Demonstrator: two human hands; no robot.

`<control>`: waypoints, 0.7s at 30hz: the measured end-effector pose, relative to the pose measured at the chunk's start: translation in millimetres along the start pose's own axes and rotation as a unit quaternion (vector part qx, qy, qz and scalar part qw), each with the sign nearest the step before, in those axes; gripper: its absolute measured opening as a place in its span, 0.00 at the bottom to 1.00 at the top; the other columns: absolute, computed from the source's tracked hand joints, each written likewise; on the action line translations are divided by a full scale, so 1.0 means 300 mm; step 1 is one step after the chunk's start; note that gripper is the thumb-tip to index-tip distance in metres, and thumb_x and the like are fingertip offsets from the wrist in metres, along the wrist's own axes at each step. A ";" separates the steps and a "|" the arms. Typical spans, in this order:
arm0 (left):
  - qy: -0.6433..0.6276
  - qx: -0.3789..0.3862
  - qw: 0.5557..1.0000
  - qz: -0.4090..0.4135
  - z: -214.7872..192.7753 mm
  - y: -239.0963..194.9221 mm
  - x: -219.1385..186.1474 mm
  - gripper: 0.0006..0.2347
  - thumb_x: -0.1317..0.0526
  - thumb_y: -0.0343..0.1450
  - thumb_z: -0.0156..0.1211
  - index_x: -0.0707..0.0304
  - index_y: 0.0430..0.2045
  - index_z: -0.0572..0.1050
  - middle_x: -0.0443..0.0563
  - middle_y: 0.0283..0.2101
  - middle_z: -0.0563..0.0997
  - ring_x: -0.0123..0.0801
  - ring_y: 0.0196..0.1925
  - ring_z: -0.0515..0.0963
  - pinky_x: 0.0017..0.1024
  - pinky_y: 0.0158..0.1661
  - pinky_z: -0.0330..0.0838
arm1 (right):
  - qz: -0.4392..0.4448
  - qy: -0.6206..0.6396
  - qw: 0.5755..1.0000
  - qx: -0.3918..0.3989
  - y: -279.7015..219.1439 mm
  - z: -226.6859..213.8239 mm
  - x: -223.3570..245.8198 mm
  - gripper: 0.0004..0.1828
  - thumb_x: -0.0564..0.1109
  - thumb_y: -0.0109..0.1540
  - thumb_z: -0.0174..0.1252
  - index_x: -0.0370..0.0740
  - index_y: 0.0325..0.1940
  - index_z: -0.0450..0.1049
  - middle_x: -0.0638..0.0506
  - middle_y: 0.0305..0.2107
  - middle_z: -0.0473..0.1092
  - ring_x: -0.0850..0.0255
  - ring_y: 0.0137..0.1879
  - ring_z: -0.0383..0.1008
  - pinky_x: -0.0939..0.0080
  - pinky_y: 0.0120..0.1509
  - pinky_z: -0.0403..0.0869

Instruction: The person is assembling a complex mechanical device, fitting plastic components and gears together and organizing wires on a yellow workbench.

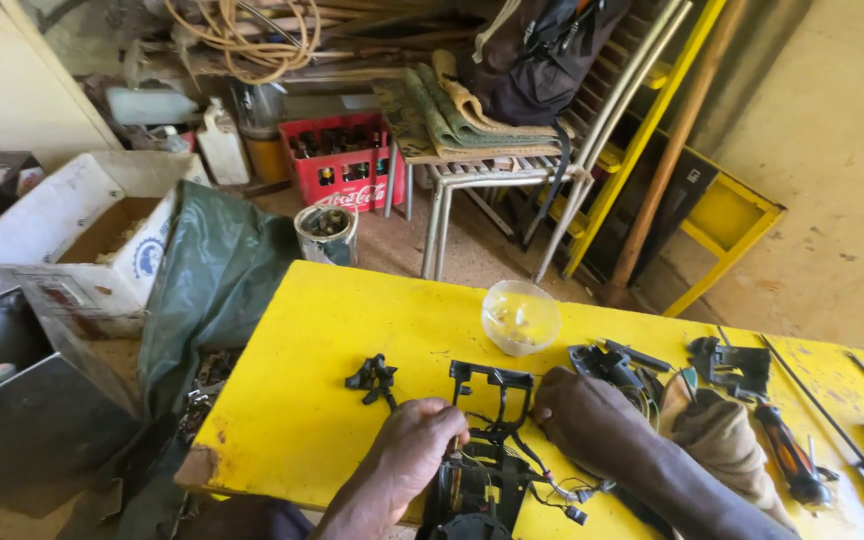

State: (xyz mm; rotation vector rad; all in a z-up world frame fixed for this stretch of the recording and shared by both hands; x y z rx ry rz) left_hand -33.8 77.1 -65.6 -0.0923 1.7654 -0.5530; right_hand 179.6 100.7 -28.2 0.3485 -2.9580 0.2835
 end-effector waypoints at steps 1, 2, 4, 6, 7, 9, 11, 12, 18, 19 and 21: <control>0.000 -0.005 1.000 0.001 -0.009 0.001 -0.003 0.10 0.54 0.70 0.58 0.55 0.21 0.78 0.43 0.24 0.74 0.28 0.29 0.70 0.37 0.41 0.70 | -0.005 0.000 1.000 -0.002 0.007 -0.016 0.021 0.13 0.40 0.64 0.58 0.56 0.40 0.86 0.61 0.46 0.80 0.65 0.45 0.83 0.61 0.53 0.81; 0.005 -0.004 1.000 0.003 -0.007 0.000 -0.002 0.10 0.53 0.70 0.57 0.54 0.21 0.78 0.43 0.27 0.78 0.28 0.34 0.74 0.39 0.47 0.72 | 0.045 0.018 0.999 0.024 0.002 -0.013 0.012 0.15 0.38 0.63 0.57 0.55 0.43 0.86 0.60 0.48 0.80 0.65 0.48 0.84 0.62 0.56 0.82; 0.011 -0.002 1.000 0.007 -0.004 -0.005 -0.013 0.10 0.52 0.70 0.56 0.53 0.21 0.78 0.42 0.30 0.82 0.29 0.38 0.79 0.42 0.53 0.74 | 0.096 0.036 0.994 0.047 -0.002 -0.026 0.003 0.18 0.35 0.63 0.56 0.54 0.46 0.86 0.59 0.50 0.81 0.66 0.52 0.84 0.63 0.59 0.83; 0.012 0.006 1.000 -0.012 -0.007 -0.015 -0.013 0.11 0.52 0.71 0.56 0.53 0.21 0.78 0.41 0.29 0.80 0.27 0.36 0.76 0.39 0.52 0.74 | 0.147 0.043 0.987 0.046 0.005 -0.047 -0.012 0.15 0.40 0.65 0.59 0.59 0.47 0.86 0.66 0.47 0.84 0.73 0.52 0.85 0.68 0.59 0.84; 0.012 0.004 1.000 -0.010 -0.003 -0.019 -0.035 0.11 0.52 0.71 0.56 0.53 0.21 0.78 0.41 0.29 0.80 0.27 0.36 0.76 0.39 0.52 0.74 | 0.145 0.042 0.988 0.044 0.013 -0.074 -0.034 0.15 0.40 0.65 0.59 0.59 0.47 0.86 0.66 0.47 0.84 0.73 0.52 0.85 0.68 0.59 0.84; -0.043 -0.002 0.999 0.000 -0.013 -0.045 -0.062 0.10 0.59 0.68 0.57 0.60 0.16 0.80 0.47 0.22 0.78 0.31 0.30 0.74 0.32 0.37 0.63 | 0.144 0.004 0.989 -0.026 0.049 -0.150 -0.057 0.18 0.45 0.56 0.59 0.66 0.42 0.88 0.70 0.43 0.85 0.70 0.49 0.86 0.63 0.58 0.81; -0.037 0.009 0.999 -0.003 -0.005 -0.007 -0.005 0.09 0.57 0.68 0.58 0.56 0.17 0.76 0.44 0.24 0.74 0.29 0.31 0.71 0.33 0.38 0.63 | 0.099 0.031 0.991 -0.085 0.051 -0.282 0.067 0.13 0.44 0.61 0.59 0.57 0.42 0.87 0.63 0.45 0.84 0.66 0.47 0.87 0.60 0.55 0.84; -0.026 0.029 0.999 -0.002 0.010 0.013 0.017 0.09 0.55 0.69 0.59 0.52 0.18 0.73 0.41 0.26 0.70 0.27 0.33 0.68 0.35 0.40 0.64 | 0.064 0.059 0.986 -0.146 0.039 -0.365 0.127 0.10 0.44 0.65 0.58 0.48 0.42 0.86 0.55 0.47 0.84 0.62 0.44 0.88 0.58 0.51 0.87; -0.022 -0.006 0.999 -0.034 -0.030 -0.082 -0.090 0.09 0.53 0.60 0.56 0.56 0.15 0.72 0.47 0.24 0.72 0.31 0.34 0.69 0.36 0.36 0.57 | 0.010 0.181 0.983 0.010 0.223 -0.310 0.487 0.16 0.43 0.70 0.56 0.50 0.62 0.74 0.53 0.55 0.80 0.61 0.50 0.85 0.60 0.52 0.85; -0.022 -0.012 0.999 -0.035 -0.036 -0.081 -0.086 0.09 0.53 0.60 0.56 0.56 0.15 0.72 0.47 0.24 0.72 0.31 0.34 0.69 0.36 0.36 0.57 | 0.004 0.182 0.983 0.011 0.253 -0.292 0.515 0.16 0.43 0.70 0.56 0.50 0.62 0.74 0.53 0.55 0.80 0.61 0.50 0.85 0.60 0.52 0.85; -0.042 0.020 0.998 -0.035 -0.029 -0.076 -0.080 0.10 0.51 0.62 0.56 0.55 0.18 0.69 0.45 0.26 0.69 0.28 0.34 0.68 0.34 0.36 0.59 | 0.014 0.171 0.985 0.027 0.313 -0.246 0.566 0.20 0.49 0.74 0.51 0.53 0.69 0.76 0.50 0.58 0.78 0.60 0.50 0.85 0.61 0.54 0.85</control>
Point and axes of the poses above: each hand's wrist, its own y-axis towards the middle knuckle, its own z-axis out of the palm, x = y × z, the point moved 7 cm from there along y, towards the middle knuckle
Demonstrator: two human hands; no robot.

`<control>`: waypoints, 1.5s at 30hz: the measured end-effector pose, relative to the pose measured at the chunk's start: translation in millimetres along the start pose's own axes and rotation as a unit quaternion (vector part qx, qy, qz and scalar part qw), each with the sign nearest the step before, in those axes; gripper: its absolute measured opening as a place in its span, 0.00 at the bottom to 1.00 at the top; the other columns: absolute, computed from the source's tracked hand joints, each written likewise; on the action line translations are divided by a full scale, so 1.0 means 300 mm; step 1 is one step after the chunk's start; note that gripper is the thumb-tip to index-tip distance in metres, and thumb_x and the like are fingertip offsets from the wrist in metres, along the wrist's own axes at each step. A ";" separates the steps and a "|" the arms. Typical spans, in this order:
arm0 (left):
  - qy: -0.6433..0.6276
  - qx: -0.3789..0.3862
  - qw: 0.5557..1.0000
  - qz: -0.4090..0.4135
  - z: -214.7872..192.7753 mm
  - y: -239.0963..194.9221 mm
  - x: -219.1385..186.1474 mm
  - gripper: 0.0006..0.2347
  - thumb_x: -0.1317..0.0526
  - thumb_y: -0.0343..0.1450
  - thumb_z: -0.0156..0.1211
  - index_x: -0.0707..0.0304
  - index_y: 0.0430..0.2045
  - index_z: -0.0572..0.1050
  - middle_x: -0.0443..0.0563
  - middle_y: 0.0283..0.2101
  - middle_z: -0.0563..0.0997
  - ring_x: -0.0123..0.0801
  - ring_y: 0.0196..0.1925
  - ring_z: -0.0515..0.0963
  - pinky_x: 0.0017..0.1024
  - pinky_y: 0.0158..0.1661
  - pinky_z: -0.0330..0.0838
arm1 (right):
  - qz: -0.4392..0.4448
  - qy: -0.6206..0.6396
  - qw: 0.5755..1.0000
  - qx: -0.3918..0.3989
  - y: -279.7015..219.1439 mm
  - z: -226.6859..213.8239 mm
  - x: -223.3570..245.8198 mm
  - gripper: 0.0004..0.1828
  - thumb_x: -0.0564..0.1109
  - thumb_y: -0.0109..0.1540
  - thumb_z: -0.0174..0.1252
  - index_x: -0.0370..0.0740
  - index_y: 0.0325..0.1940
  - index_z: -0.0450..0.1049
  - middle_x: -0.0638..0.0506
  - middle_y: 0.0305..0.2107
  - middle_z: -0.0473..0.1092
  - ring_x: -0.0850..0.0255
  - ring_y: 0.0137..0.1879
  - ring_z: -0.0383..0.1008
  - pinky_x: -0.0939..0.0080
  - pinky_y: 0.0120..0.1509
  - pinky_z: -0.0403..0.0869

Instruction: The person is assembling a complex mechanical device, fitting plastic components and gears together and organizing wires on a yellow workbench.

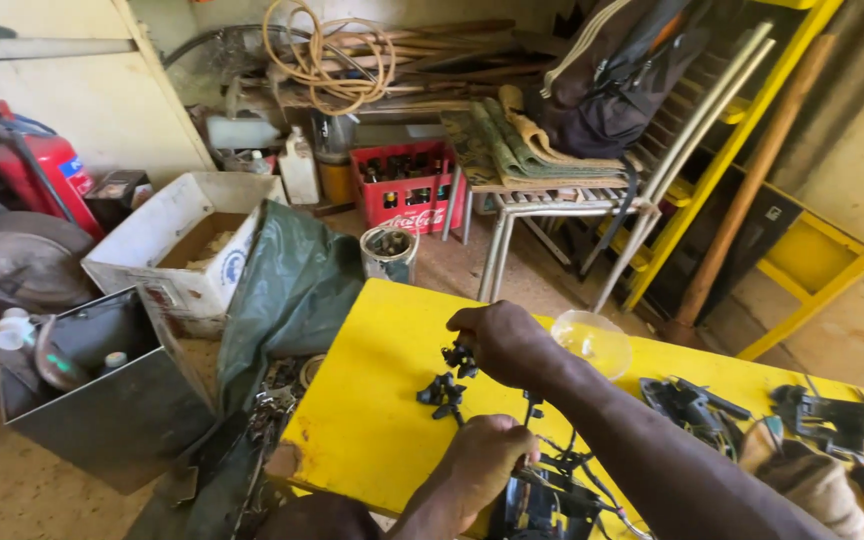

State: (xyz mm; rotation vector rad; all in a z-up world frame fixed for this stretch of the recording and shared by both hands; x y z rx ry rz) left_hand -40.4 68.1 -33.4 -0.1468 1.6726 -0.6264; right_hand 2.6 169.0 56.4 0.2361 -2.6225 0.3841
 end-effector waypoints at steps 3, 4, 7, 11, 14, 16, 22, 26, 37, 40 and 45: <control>0.036 -0.004 0.999 0.023 -0.009 0.013 -0.007 0.12 0.49 0.62 0.55 0.57 0.17 0.71 0.47 0.28 0.73 0.31 0.38 0.71 0.36 0.40 0.60 | -0.096 0.004 0.995 -0.032 0.097 0.034 0.002 0.16 0.46 0.69 0.58 0.49 0.61 0.80 0.50 0.54 0.82 0.57 0.56 0.85 0.51 0.64 0.83; 0.033 -0.004 0.999 0.022 -0.018 0.016 -0.001 0.12 0.49 0.62 0.55 0.57 0.17 0.71 0.47 0.28 0.73 0.31 0.38 0.71 0.36 0.40 0.60 | -0.097 0.003 0.995 -0.029 0.109 0.042 0.007 0.16 0.46 0.69 0.58 0.49 0.61 0.80 0.50 0.54 0.82 0.57 0.56 0.85 0.51 0.64 0.83; 0.035 0.009 0.998 0.043 -0.008 0.025 -0.004 0.13 0.48 0.62 0.55 0.58 0.19 0.76 0.48 0.30 0.79 0.30 0.40 0.75 0.35 0.41 0.63 | -0.117 0.027 0.993 -0.009 0.108 0.045 0.014 0.15 0.42 0.64 0.67 0.47 0.56 0.82 0.48 0.51 0.82 0.55 0.55 0.86 0.51 0.62 0.85; -0.005 0.022 0.999 0.030 -0.014 -0.017 -0.030 0.10 0.53 0.66 0.60 0.60 0.27 0.81 0.49 0.38 0.83 0.31 0.47 0.79 0.37 0.52 0.67 | -0.060 0.051 0.996 -0.032 0.044 -0.026 0.003 0.12 0.43 0.64 0.68 0.46 0.51 0.81 0.51 0.45 0.81 0.61 0.47 0.82 0.63 0.48 0.82; -0.052 0.038 0.998 0.013 -0.022 -0.017 -0.019 0.08 0.57 0.71 0.62 0.59 0.35 0.83 0.50 0.43 0.87 0.33 0.48 0.80 0.36 0.52 0.68 | -0.066 0.041 0.995 -0.054 0.032 -0.064 -0.031 0.14 0.47 0.65 0.65 0.49 0.56 0.81 0.53 0.46 0.82 0.62 0.48 0.83 0.62 0.51 0.80; -0.063 0.063 0.996 0.004 0.011 -0.031 0.010 0.07 0.57 0.74 0.61 0.59 0.36 0.82 0.50 0.39 0.86 0.33 0.42 0.77 0.34 0.44 0.66 | -0.066 0.032 0.995 -0.061 0.008 -0.038 -0.072 0.17 0.48 0.67 0.61 0.52 0.60 0.81 0.54 0.49 0.84 0.62 0.52 0.85 0.60 0.55 0.81; -0.096 0.030 0.995 -0.023 0.014 -0.021 0.011 0.05 0.64 0.78 0.59 0.61 0.35 0.81 0.52 0.37 0.89 0.27 0.38 0.81 0.24 0.31 0.62 | -0.072 0.094 0.990 -0.076 -0.053 -0.062 -0.102 0.21 0.42 0.64 0.68 0.47 0.62 0.80 0.59 0.27 0.68 0.70 0.26 0.60 0.69 0.30 0.63; -0.121 0.057 0.991 -0.004 0.049 -0.004 -0.008 0.06 0.63 0.76 0.62 0.66 0.37 0.83 0.54 0.37 0.89 0.29 0.37 0.83 0.23 0.30 0.61 | -0.091 0.046 0.985 -0.141 -0.095 -0.142 -0.135 0.22 0.48 0.62 0.70 0.50 0.60 0.78 0.55 0.45 0.75 0.64 0.43 0.73 0.64 0.46 0.77; -0.142 0.085 0.986 -0.004 0.083 -0.003 0.022 0.07 0.71 0.70 0.63 0.64 0.38 0.85 0.55 0.35 0.91 0.31 0.41 0.87 0.28 0.33 0.56 | 0.066 0.141 0.939 -0.305 -0.621 -0.055 -0.588 0.05 0.48 0.59 0.69 0.48 0.35 0.88 0.59 0.31 0.84 0.67 0.27 0.84 0.65 0.36 0.79; -0.126 0.096 0.987 0.012 0.131 0.019 0.043 0.10 0.73 0.69 0.61 0.68 0.40 0.86 0.55 0.38 0.90 0.30 0.41 0.87 0.24 0.30 0.56 | -0.018 0.111 0.959 -0.259 -0.648 0.016 -0.576 0.09 0.53 0.60 0.69 0.52 0.39 0.90 0.60 0.36 0.87 0.68 0.39 0.88 0.66 0.46 0.86; -0.144 0.069 0.987 0.007 0.160 0.017 0.065 0.11 0.73 0.70 0.61 0.71 0.44 0.85 0.57 0.40 0.90 0.31 0.40 0.83 0.26 0.32 0.56 | -0.099 0.122 0.973 -0.169 -0.638 0.058 -0.543 0.13 0.56 0.63 0.66 0.51 0.30 0.89 0.61 0.26 0.85 0.65 0.34 0.77 0.59 0.44 0.71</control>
Point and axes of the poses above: each hand's wrist, its own y-axis towards the middle knuckle, its own z-axis out of the palm, x = y × z, the point moved 7 cm from there along y, towards the middle knuckle
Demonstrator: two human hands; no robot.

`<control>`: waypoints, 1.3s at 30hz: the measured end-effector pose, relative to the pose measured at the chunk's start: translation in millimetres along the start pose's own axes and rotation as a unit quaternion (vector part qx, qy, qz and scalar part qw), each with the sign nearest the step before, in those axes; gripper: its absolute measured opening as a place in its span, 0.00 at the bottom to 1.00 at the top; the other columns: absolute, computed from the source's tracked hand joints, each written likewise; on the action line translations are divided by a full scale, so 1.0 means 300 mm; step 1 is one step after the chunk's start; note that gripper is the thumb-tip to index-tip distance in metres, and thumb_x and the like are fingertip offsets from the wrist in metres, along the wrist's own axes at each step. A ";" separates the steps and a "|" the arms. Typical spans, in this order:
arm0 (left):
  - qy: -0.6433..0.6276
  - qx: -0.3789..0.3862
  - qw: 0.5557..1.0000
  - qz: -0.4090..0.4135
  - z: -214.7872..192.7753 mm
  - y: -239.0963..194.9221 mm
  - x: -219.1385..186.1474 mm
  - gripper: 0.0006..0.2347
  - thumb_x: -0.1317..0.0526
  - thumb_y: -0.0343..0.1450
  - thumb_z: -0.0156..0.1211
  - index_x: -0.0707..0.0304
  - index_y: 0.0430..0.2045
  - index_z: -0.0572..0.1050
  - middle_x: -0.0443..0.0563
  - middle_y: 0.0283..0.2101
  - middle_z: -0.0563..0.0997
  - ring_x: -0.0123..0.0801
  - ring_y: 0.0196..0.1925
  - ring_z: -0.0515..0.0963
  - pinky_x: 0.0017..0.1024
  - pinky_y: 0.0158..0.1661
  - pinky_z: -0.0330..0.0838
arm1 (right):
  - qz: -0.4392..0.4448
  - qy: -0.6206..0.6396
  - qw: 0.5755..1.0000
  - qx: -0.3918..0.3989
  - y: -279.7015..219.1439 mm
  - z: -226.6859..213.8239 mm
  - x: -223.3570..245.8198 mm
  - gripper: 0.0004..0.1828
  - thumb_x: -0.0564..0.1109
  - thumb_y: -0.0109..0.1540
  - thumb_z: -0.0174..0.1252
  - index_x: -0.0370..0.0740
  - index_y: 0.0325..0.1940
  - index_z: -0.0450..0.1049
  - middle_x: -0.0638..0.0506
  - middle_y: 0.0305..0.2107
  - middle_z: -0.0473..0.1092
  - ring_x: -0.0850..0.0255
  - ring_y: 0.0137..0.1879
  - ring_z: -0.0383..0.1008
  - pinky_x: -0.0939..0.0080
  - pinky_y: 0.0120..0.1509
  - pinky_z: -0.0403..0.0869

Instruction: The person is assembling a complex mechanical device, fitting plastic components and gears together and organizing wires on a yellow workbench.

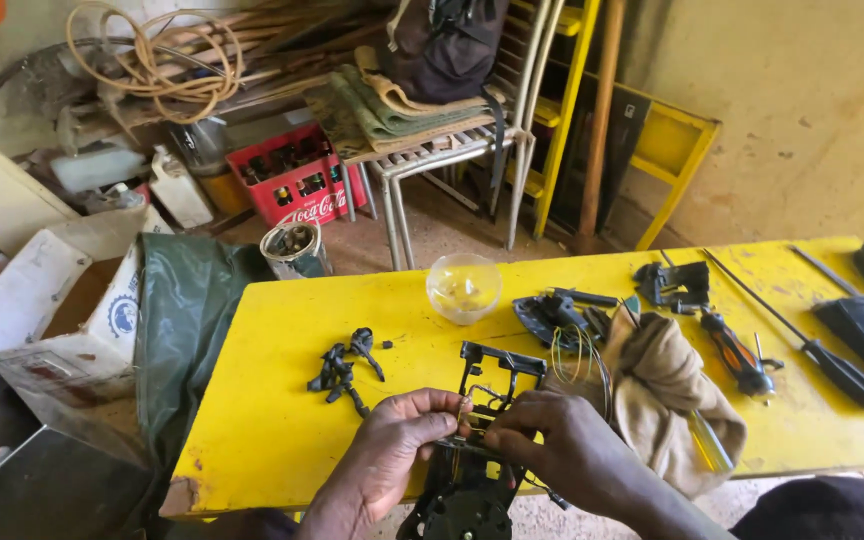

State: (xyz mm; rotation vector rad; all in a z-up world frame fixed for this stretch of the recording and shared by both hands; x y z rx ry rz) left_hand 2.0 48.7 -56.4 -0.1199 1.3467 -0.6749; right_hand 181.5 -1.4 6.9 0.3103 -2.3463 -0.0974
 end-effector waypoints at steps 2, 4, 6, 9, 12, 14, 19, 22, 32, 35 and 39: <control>0.003 0.002 1.000 0.003 -0.004 0.007 0.008 0.10 0.73 0.71 0.63 0.71 0.44 0.85 0.57 0.41 0.89 0.32 0.40 0.83 0.26 0.31 0.57 | 0.061 0.011 0.998 0.010 -0.004 -0.012 0.004 0.14 0.57 0.63 0.65 0.51 0.30 0.88 0.61 0.26 0.83 0.66 0.34 0.78 0.59 0.43 0.72; 0.004 0.006 1.000 0.008 -0.002 0.012 0.012 0.09 0.72 0.71 0.65 0.72 0.45 0.85 0.56 0.42 0.89 0.34 0.41 0.84 0.26 0.31 0.59 | 0.121 0.019 0.992 0.020 -0.012 -0.016 -0.005 0.15 0.58 0.64 0.64 0.50 0.30 0.87 0.62 0.25 0.82 0.67 0.33 0.79 0.60 0.41 0.73; 0.013 0.008 1.000 0.004 0.002 0.016 0.015 0.07 0.72 0.73 0.65 0.71 0.43 0.83 0.57 0.40 0.87 0.34 0.42 0.85 0.25 0.27 0.59 | 0.134 -0.006 0.991 0.008 -0.016 -0.022 -0.007 0.14 0.57 0.66 0.60 0.52 0.36 0.87 0.63 0.19 0.82 0.68 0.30 0.78 0.59 0.40 0.73; 0.005 0.017 1.000 0.004 -0.006 0.039 0.028 0.06 0.70 0.75 0.64 0.73 0.43 0.82 0.66 0.37 0.88 0.38 0.39 0.83 0.27 0.24 0.65 | 0.137 -0.003 0.991 0.008 -0.012 -0.021 -0.032 0.15 0.58 0.66 0.58 0.51 0.35 0.84 0.60 0.22 0.81 0.64 0.33 0.79 0.58 0.42 0.73; 0.009 0.020 1.000 0.017 0.001 0.041 0.026 0.06 0.70 0.77 0.59 0.70 0.45 0.79 0.58 0.44 0.83 0.42 0.41 0.87 0.27 0.19 0.63 | 0.168 0.074 0.982 0.049 -0.019 -0.010 -0.049 0.18 0.58 0.68 0.59 0.47 0.33 0.83 0.58 0.24 0.74 0.66 0.30 0.68 0.59 0.38 0.66; 0.024 0.028 0.999 0.025 0.000 0.044 0.034 0.04 0.69 0.78 0.58 0.68 0.44 0.78 0.57 0.41 0.82 0.39 0.40 0.85 0.27 0.22 0.63 | 0.173 0.073 0.981 0.052 -0.020 -0.007 -0.034 0.16 0.58 0.67 0.60 0.48 0.35 0.85 0.59 0.25 0.78 0.68 0.31 0.73 0.61 0.38 0.69; 0.005 0.055 0.998 0.036 0.023 0.011 0.011 0.08 0.70 0.74 0.59 0.68 0.45 0.79 0.55 0.41 0.82 0.38 0.42 0.84 0.29 0.29 0.63 | 0.120 0.064 0.990 0.039 -0.004 -0.002 -0.014 0.09 0.53 0.62 0.67 0.52 0.35 0.91 0.61 0.29 0.85 0.70 0.36 0.80 0.63 0.42 0.73; 0.024 0.043 0.999 0.019 0.036 -0.004 0.002 0.14 0.73 0.70 0.61 0.66 0.49 0.81 0.54 0.42 0.84 0.32 0.41 0.81 0.26 0.31 0.58 | 0.233 0.079 0.968 0.046 -0.012 -0.003 -0.024 0.16 0.51 0.61 0.67 0.57 0.53 0.89 0.62 0.38 0.88 0.74 0.39 0.86 0.72 0.44 0.80; 0.202 -0.052 0.977 0.043 0.067 -0.041 -0.078 0.06 0.71 0.68 0.68 0.58 0.31 0.77 0.47 0.36 0.79 0.32 0.41 0.78 0.32 0.46 0.75 | 0.053 0.033 0.993 0.096 -0.051 0.043 -0.013 0.17 0.57 0.58 0.72 0.56 0.50 0.88 0.63 0.39 0.87 0.68 0.42 0.85 0.65 0.47 0.78; 0.269 -0.070 0.959 0.046 0.074 -0.059 -0.097 0.05 0.67 0.66 0.67 0.55 0.28 0.76 0.44 0.33 0.80 0.29 0.37 0.77 0.30 0.43 0.72 | -0.035 0.007 0.998 0.044 -0.058 0.050 -0.013 0.15 0.55 0.59 0.70 0.55 0.49 0.88 0.60 0.40 0.85 0.62 0.44 0.85 0.60 0.48 0.77; 0.243 -0.130 0.957 0.094 0.031 -0.030 -0.072 0.06 0.58 0.70 0.69 0.52 0.36 0.78 0.44 0.41 0.84 0.32 0.47 0.87 0.35 0.50 0.85 | -0.015 0.018 0.999 -0.025 -0.064 0.040 -0.028 0.10 0.53 0.59 0.71 0.54 0.42 0.89 0.60 0.34 0.81 0.64 0.36 0.85 0.63 0.44 0.78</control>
Point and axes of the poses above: each hand's wrist, its own y-axis towards the middle knuckle, its own z-axis out of the palm, x = y × z, the point moved 7 cm from there along y, towards the middle knuckle
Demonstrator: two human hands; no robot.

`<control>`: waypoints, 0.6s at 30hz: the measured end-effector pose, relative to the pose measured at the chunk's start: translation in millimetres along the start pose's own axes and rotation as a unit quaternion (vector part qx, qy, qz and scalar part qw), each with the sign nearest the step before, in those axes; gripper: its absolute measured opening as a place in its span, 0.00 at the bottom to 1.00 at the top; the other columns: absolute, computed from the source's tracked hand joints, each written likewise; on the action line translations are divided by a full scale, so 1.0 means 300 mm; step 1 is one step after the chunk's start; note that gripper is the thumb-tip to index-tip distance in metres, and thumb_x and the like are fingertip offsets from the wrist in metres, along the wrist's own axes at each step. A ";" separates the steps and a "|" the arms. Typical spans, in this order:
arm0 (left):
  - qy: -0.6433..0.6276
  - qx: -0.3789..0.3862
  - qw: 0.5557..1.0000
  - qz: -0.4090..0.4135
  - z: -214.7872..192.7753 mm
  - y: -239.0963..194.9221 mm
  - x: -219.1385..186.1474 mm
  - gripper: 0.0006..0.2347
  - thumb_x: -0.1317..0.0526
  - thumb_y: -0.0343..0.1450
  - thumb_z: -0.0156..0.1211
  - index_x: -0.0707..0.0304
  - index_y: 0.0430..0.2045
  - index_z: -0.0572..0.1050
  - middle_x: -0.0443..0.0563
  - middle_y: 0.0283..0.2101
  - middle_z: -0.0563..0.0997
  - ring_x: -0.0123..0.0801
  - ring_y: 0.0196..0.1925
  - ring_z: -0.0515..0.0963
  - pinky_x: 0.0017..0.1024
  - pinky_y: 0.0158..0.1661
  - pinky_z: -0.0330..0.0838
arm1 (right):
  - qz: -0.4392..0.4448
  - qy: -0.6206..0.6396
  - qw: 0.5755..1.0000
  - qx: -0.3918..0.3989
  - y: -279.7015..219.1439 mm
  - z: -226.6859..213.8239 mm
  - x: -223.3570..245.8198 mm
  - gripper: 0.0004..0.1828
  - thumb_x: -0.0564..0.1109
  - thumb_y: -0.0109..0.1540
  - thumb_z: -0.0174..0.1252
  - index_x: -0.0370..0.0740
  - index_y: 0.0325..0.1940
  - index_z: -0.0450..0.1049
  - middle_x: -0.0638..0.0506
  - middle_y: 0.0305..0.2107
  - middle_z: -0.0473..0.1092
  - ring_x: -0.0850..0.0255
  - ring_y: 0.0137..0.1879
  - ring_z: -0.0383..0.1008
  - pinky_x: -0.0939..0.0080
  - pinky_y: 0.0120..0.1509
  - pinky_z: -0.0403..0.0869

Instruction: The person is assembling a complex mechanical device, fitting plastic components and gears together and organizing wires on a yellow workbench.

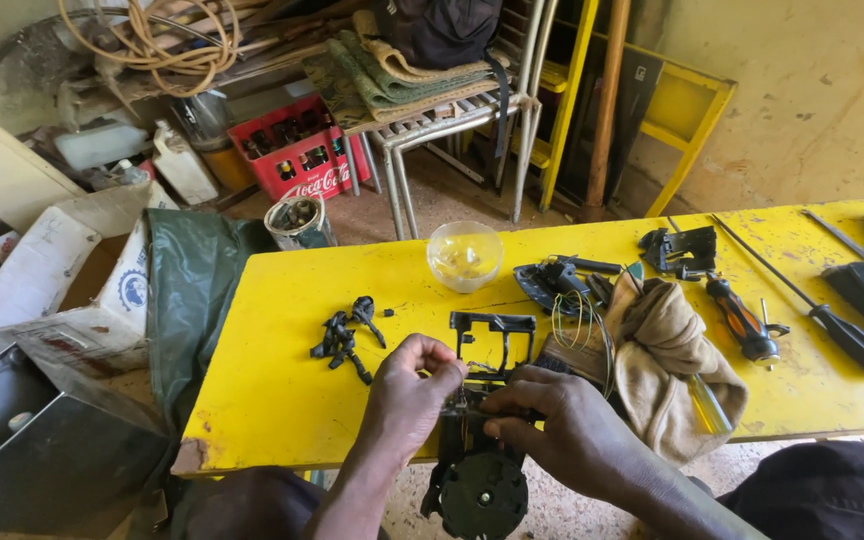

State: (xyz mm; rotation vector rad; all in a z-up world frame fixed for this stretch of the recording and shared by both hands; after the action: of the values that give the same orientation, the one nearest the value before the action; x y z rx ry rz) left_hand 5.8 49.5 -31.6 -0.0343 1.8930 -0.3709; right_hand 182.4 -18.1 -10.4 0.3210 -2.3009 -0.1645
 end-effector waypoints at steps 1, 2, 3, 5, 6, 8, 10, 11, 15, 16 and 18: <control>-0.001 -0.002 1.000 0.000 -0.014 -0.008 -0.001 0.06 0.58 0.70 0.69 0.52 0.36 0.78 0.44 0.41 0.84 0.32 0.47 0.87 0.35 0.50 0.85 | -0.002 0.000 1.000 0.001 0.005 -0.003 0.007 0.10 0.53 0.59 0.71 0.54 0.42 0.89 0.60 0.34 0.81 0.64 0.36 0.85 0.63 0.44 0.78; -0.039 -0.010 0.999 -0.016 -0.031 -0.016 0.005 0.06 0.56 0.74 0.66 0.55 0.38 0.78 0.47 0.39 0.84 0.31 0.38 0.83 0.30 0.39 0.81 | 0.003 -0.010 1.000 -0.020 0.009 -0.017 0.011 0.10 0.53 0.59 0.70 0.53 0.42 0.89 0.60 0.33 0.82 0.63 0.37 0.84 0.61 0.44 0.78; -0.077 -0.020 0.996 -0.033 -0.049 -0.026 0.013 0.07 0.55 0.77 0.62 0.58 0.40 0.79 0.50 0.36 0.83 0.29 0.29 0.80 0.25 0.28 0.77 | 0.007 -0.018 0.999 -0.040 0.013 -0.028 0.016 0.10 0.54 0.60 0.70 0.52 0.41 0.89 0.59 0.33 0.83 0.62 0.39 0.84 0.59 0.43 0.77; 0.034 -0.006 0.999 -0.031 -0.080 -0.079 -0.022 0.10 0.49 0.77 0.58 0.54 0.37 0.77 0.46 0.33 0.80 0.27 0.29 0.76 0.27 0.30 0.73 | 0.040 0.006 0.998 -0.046 0.021 -0.024 -0.011 0.11 0.53 0.58 0.72 0.50 0.41 0.90 0.59 0.31 0.83 0.64 0.37 0.82 0.61 0.42 0.77; 0.145 0.011 0.989 -0.028 -0.088 -0.101 -0.042 0.14 0.43 0.77 0.54 0.50 0.35 0.76 0.42 0.30 0.78 0.25 0.28 0.73 0.29 0.31 0.69 | 0.075 0.028 0.995 -0.055 0.023 -0.027 -0.036 0.12 0.53 0.57 0.74 0.48 0.41 0.90 0.60 0.30 0.83 0.67 0.36 0.81 0.64 0.41 0.76; 0.205 -0.002 0.979 -0.010 -0.101 -0.174 -0.078 0.18 0.36 0.72 0.52 0.46 0.37 0.77 0.39 0.39 0.81 0.25 0.39 0.78 0.32 0.39 0.73 | 0.130 0.040 0.990 -0.036 0.024 -0.022 -0.005 0.13 0.54 0.56 0.76 0.50 0.42 0.90 0.61 0.30 0.84 0.69 0.35 0.80 0.67 0.40 0.77; 0.266 -0.010 0.964 0.004 -0.088 -0.217 -0.045 0.24 0.29 0.67 0.49 0.42 0.40 0.78 0.35 0.48 0.84 0.25 0.50 0.83 0.34 0.46 0.77 | 0.190 0.052 0.980 -0.016 0.012 -0.002 0.016 0.14 0.54 0.56 0.77 0.51 0.44 0.90 0.62 0.30 0.85 0.72 0.34 0.79 0.69 0.39 0.78; 0.309 -0.049 0.945 0.099 -0.075 -0.224 -0.044 0.28 0.32 0.60 0.64 0.44 0.47 0.76 0.37 0.53 0.82 0.33 0.56 0.80 0.43 0.50 0.73 | 0.215 0.061 0.975 -0.019 0.009 0.004 0.025 0.12 0.52 0.56 0.75 0.52 0.43 0.91 0.63 0.30 0.85 0.72 0.33 0.77 0.68 0.39 0.76; 0.511 -0.081 0.843 0.149 -0.006 -0.220 0.058 0.53 0.30 0.51 0.88 0.44 0.69 0.63 0.44 0.74 0.63 0.44 0.75 0.59 0.63 0.60 0.64 | 0.255 0.104 0.960 -0.038 -0.002 0.037 0.041 0.13 0.50 0.58 0.75 0.50 0.46 0.89 0.61 0.23 0.78 0.71 0.28 0.70 0.67 0.36 0.72; 0.513 -0.080 0.841 0.150 -0.011 -0.222 0.040 0.53 0.30 0.51 0.88 0.44 0.69 0.63 0.44 0.74 0.63 0.44 0.75 0.59 0.63 0.60 0.64 | 0.256 0.106 0.960 -0.040 -0.006 0.035 0.047 0.13 0.50 0.58 0.75 0.50 0.46 0.89 0.61 0.23 0.78 0.71 0.28 0.70 0.67 0.36 0.72; 0.418 -0.067 0.897 0.129 -0.035 -0.219 0.014 0.39 0.46 0.56 0.83 0.40 0.64 0.68 0.36 0.65 0.72 0.42 0.67 0.70 0.57 0.54 0.72 | 0.285 0.148 0.947 -0.023 -0.014 0.048 0.050 0.14 0.49 0.60 0.73 0.52 0.50 0.86 0.62 0.23 0.77 0.72 0.27 0.69 0.68 0.34 0.70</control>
State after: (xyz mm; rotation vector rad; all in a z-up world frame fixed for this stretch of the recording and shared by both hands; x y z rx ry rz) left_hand -15.8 -11.2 -14.5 0.3336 2.7326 -0.0564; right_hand 162.9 -26.2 -10.7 -0.3290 -1.9944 0.1171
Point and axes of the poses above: each hand's wrist, its own y-axis towards the middle knuckle, its own z-axis out of the palm, x = y × z, the point moved 7 cm from there along y, towards the middle knuckle
